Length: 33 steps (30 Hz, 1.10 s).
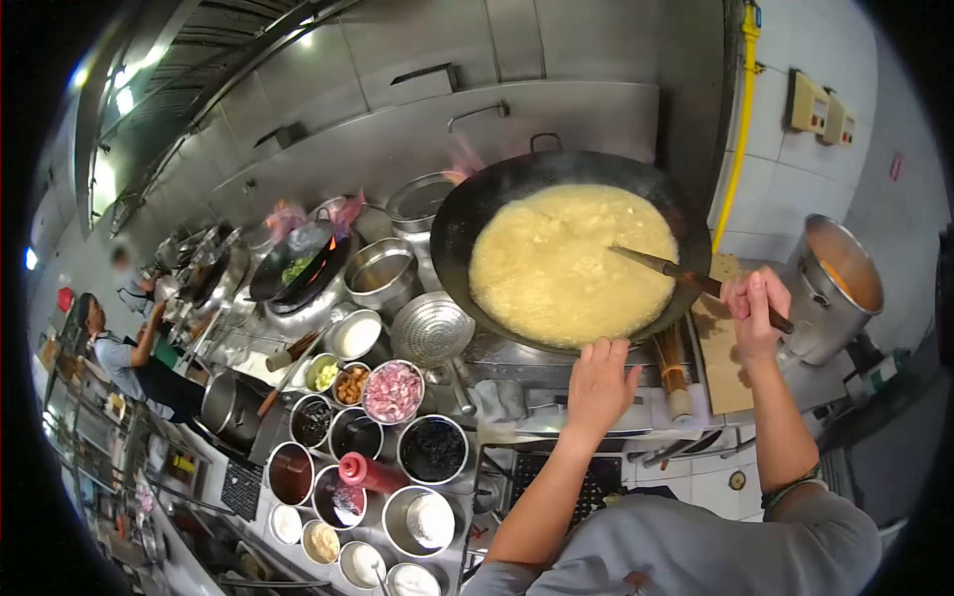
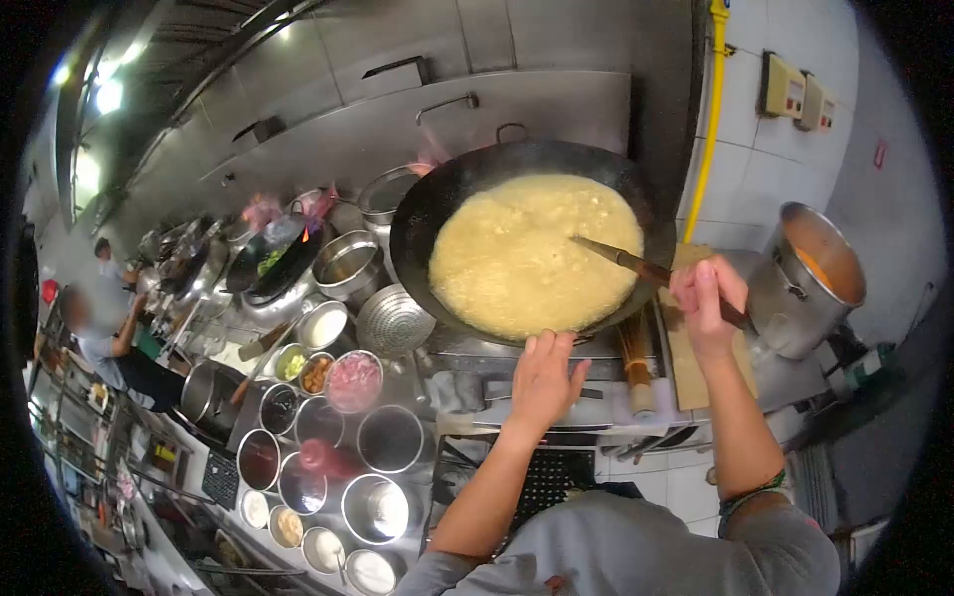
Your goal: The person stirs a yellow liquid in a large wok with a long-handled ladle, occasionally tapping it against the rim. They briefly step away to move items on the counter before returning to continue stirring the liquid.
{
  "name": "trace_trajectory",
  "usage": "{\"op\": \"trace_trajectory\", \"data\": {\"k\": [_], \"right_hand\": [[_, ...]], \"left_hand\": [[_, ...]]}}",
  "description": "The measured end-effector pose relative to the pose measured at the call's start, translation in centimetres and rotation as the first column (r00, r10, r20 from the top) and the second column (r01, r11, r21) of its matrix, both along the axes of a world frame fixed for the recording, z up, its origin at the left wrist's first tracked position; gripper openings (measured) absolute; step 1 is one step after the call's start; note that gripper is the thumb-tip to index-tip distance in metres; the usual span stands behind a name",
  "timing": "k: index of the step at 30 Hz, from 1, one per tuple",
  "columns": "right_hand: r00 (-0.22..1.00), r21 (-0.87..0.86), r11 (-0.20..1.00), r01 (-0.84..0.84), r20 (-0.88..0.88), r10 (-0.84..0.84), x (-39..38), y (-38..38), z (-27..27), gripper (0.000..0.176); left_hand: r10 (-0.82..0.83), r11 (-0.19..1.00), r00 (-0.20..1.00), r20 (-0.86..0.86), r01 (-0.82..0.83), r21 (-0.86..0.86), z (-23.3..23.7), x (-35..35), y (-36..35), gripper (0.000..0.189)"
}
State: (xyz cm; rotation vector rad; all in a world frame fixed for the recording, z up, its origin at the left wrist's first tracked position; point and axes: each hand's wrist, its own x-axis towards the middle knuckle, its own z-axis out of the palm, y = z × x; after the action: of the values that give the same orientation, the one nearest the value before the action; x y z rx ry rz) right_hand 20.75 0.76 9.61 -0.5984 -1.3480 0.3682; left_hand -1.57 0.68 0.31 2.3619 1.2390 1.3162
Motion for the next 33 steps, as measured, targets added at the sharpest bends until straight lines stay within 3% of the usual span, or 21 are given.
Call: {"op": "trace_trajectory", "data": {"k": [3,4,6,7,10,12,16,20,24,33], "right_hand": [[0.990,-0.046,0.991,0.128,0.060,-0.126,2.1,-1.8,1.3,0.033],[0.996,-0.031,0.997,0.073,0.052,-0.071,2.7,-2.4,2.3,0.028],[0.994,-0.063,0.997,0.053,-0.091,-0.059,5.2,-2.8,3.8,0.024],[0.978,-0.066,0.991,0.120,-0.165,-0.130,5.2,-3.2,5.7,0.022],[0.997,-0.046,0.998,-0.048,-0.067,0.045,8.1,-4.6,10.7,0.029],[0.972,-0.028,0.990,-0.139,-0.197,0.131,10.8,-4.8,11.9,0.027],[0.897,0.028,0.975,-0.219,-0.388,0.213,15.0,-2.8,11.3,0.026],[0.835,0.069,0.914,-0.399,-0.384,0.394,17.3,3.3,7.6,0.026],[0.779,0.130,0.847,-0.515,-0.342,0.526,14.5,9.1,4.7,0.028],[0.728,0.277,0.800,-0.533,-0.331,0.600,8.4,17.4,-0.7,0.030]], "left_hand": [[0.008,0.999,1.000,-0.004,-0.008,-0.045,0.0,0.0,-0.6,0.036],[0.020,0.998,1.000,-0.019,-0.021,-0.054,0.2,-0.2,-0.5,0.036],[0.014,1.000,1.000,0.003,-0.014,0.010,0.0,-0.2,0.0,0.036],[0.017,0.999,1.000,0.007,-0.017,0.028,-0.3,-0.4,0.0,0.036],[0.001,0.999,1.000,0.023,-0.001,0.037,-0.2,-0.4,0.1,0.036],[0.006,1.000,1.000,0.017,-0.006,0.027,0.0,-0.2,0.0,0.036],[0.048,0.998,0.999,0.004,-0.048,0.034,0.2,0.1,0.5,0.033],[0.076,0.997,0.997,-0.028,-0.076,-0.021,0.6,0.6,0.6,0.031],[0.091,0.994,0.995,-0.038,-0.094,-0.062,1.1,1.0,1.0,0.029],[0.177,0.976,0.979,-0.100,-0.188,-0.107,0.5,2.0,1.8,0.030]]}}
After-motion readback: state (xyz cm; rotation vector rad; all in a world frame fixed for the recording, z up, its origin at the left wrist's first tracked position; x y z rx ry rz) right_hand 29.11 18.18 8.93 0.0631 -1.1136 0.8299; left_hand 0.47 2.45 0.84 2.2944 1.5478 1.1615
